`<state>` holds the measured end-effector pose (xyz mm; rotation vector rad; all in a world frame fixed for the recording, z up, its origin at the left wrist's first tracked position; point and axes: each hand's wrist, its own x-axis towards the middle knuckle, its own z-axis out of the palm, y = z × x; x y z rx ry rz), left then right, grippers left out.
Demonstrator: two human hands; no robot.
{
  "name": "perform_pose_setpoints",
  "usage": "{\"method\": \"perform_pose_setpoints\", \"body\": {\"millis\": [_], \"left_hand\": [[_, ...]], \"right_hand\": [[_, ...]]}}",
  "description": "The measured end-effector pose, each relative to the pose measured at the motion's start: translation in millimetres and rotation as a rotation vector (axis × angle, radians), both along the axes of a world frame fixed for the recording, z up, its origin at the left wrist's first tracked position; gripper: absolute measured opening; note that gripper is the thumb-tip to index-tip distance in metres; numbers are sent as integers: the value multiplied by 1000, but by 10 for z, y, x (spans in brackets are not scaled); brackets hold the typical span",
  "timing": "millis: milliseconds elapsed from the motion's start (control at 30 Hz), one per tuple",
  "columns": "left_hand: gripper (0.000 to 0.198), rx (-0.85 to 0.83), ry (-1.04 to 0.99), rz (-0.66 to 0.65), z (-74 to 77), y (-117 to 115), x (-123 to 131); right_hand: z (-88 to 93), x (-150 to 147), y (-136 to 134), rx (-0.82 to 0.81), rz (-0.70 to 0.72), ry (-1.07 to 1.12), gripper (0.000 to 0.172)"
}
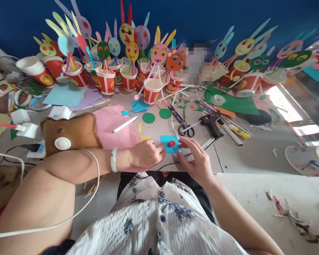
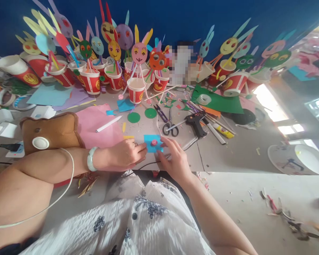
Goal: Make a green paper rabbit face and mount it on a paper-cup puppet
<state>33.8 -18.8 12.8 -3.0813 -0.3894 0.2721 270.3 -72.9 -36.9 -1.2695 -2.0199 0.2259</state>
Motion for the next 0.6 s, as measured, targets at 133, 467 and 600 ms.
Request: {"method": "perform_pose_setpoints", "body": {"millis": [133,467,600], "left_hand": [[28,60,-81,-16,-111,9,-14],[30,167,-291,33,-350,8,-19],[35,138,-330,88,-340,-1,0]], "right_hand": [[-359,333,-627,175,25,0,38],[-1523,1602,-1782,-583,-871,-270,22],[-1496,1667,-2060,-612,-895,-284,39]]}}
